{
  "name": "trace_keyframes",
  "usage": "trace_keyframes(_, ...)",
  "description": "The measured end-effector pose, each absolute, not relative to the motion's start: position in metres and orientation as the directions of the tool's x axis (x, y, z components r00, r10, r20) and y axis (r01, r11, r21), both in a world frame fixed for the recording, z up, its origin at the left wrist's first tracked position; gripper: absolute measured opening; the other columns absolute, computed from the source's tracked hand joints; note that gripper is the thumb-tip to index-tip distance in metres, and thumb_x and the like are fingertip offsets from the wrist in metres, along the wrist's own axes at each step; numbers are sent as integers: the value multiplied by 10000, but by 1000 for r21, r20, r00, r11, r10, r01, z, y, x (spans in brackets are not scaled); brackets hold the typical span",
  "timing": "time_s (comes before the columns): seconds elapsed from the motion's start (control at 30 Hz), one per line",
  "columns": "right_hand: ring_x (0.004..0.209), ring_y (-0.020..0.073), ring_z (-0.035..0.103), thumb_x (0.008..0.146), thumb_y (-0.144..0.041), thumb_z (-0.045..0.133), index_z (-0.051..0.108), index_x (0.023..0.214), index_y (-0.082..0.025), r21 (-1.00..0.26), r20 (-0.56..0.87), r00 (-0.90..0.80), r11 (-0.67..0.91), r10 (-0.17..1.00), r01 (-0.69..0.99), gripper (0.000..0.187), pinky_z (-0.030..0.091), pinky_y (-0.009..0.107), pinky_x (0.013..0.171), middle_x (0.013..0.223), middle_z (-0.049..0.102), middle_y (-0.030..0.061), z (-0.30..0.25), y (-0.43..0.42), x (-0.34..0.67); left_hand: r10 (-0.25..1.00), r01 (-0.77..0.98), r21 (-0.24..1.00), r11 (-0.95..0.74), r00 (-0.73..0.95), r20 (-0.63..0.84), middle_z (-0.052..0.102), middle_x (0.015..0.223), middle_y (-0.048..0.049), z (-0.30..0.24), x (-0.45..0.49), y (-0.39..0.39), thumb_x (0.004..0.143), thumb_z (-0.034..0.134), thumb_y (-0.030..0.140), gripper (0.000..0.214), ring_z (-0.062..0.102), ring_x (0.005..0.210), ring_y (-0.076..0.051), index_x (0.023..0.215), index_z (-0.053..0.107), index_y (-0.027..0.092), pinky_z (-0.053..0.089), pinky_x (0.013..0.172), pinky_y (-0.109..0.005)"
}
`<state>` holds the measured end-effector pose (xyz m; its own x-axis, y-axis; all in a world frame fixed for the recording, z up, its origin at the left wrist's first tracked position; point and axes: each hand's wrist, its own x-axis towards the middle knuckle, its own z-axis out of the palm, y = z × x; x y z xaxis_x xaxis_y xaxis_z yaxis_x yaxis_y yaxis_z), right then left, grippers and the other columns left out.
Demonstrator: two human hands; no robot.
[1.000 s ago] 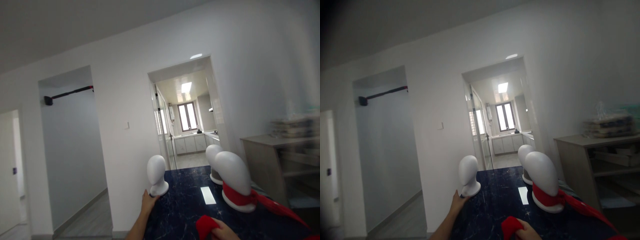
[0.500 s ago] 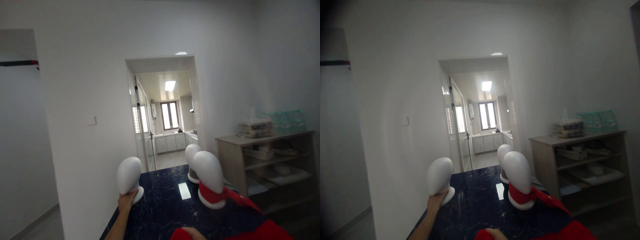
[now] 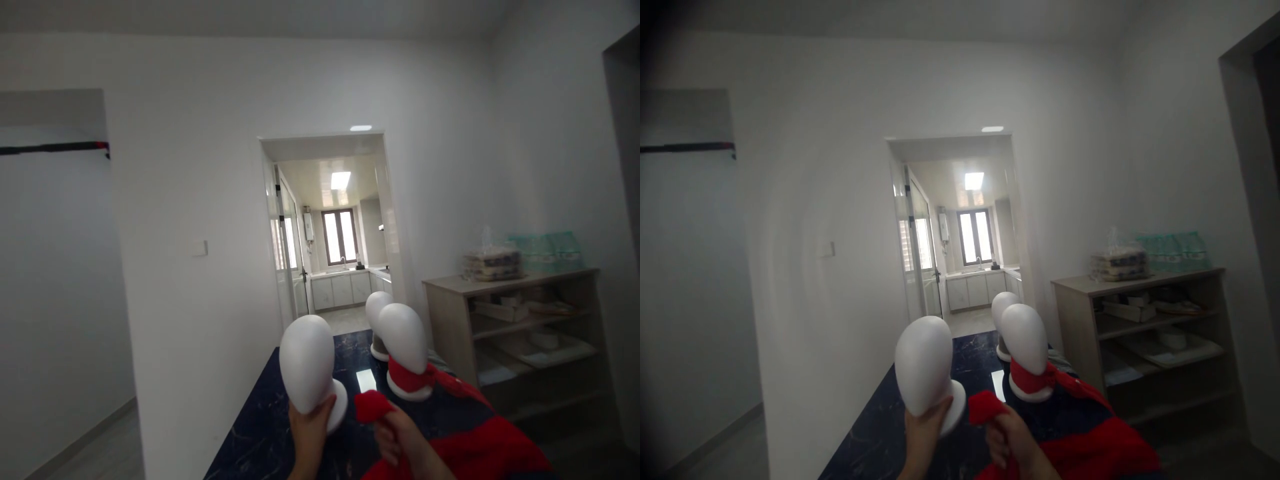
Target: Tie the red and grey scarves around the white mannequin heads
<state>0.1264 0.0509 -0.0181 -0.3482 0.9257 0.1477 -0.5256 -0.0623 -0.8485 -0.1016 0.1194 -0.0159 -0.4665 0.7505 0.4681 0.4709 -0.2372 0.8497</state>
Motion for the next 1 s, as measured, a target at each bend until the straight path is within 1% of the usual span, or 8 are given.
trace_keyframes(0.1, 350, 27, 135, 770, -627, 737, 386, 521, -243, -789, 239, -207, 65, 949, -611, 576, 163, 209, 325, 429, 258, -123, 22, 40, 174, 746, 493, 830, -262, -442, 498, 717, 1279, -170, -30, -82, 89, 674, 862, 560, 748, 695, 1221, -397, 1264, 609, 176, 571, 1041, -494)
trace_keyframes(0.2, 387, 31, 173, 865, -513, 700, 390, 547, -241, -769, 324, -65, 223, 944, -599, 521, 224, 199, 354, 481, 283, -114, 92, 21, 223, 748, 532, 818, -220, -446, 491, 689, 1275, -174, -34, -65, 62, 668, 871, 550, 796, 691, 1197, -377, 1294, 544, 181, 564, 1031, -473)
trace_keyframes(0.27, 407, 36, 200, 865, -421, 706, 446, 603, -234, -782, 383, -18, 314, 924, -539, 414, 243, 196, 366, 518, 331, -107, 144, 10, 250, 753, 572, 797, -193, -435, 494, 686, 1246, -168, -31, -53, 48, 671, 864, 540, 759, 683, 1192, -375, 1261, 546, 183, 552, 1036, -467)
trace_keyframes(0.37, 418, 39, 214, 867, -368, 707, 471, 641, -232, -821, 421, -29, 367, 906, -438, 353, 254, 196, 376, 528, 358, -106, 209, 2, 278, 752, 627, 766, -138, -437, 493, 679, 1231, -166, -26, -36, 33, 691, 837, 544, 696, 670, 1203, -386, 1220, 571, 179, 532, 1042, -465)
trace_keyframes(0.47, 423, 39, 213, 876, -361, 691, 468, 645, -234, -838, 432, -52, 379, 901, -393, 346, 256, 197, 384, 528, 376, -105, 245, 0, 292, 753, 658, 750, -71, -457, 473, 665, 1240, -200, -26, -23, 25, 714, 814, 554, 722, 652, 1209, -410, 1246, 568, 131, 518, 1038, -483)
trace_keyframes(0.6, 419, 41, 228, 883, -349, 665, 475, 642, -237, -877, 406, -135, 345, 904, -334, 327, 255, 203, 390, 514, 397, -102, 255, -3, 291, 741, 685, 722, -100, -433, 513, 646, 1280, -221, -30, -15, 19, 737, 799, 500, 709, 627, 1244, -409, 1279, 558, 111, 490, 1067, -476)
trace_keyframes(0.87, 403, 28, 253, 885, -360, 676, 500, 612, -213, -951, 280, -354, 208, 892, -228, 358, 223, 200, 392, 491, 403, -100, 224, -7, 255, 705, 717, 693, -68, -457, 542, 662, 1279, -252, -32, -12, 18, 748, 781, 498, 746, 663, 1197, -433, 1338, 551, 106, 516, 1034, -504)
trace_keyframes(1.0, 401, 28, 270, 860, -352, 679, 475, 629, -224, -964, 246, -393, 181, 886, -195, 333, 227, 198, 389, 510, 409, -102, 209, -3, 235, 717, 707, 706, -44, -470, 515, 656, 1338, -246, -37, -10, 25, 729, 790, 468, 733, 664, 1243, -439, 1355, 562, 161, 530, 1053, -509)
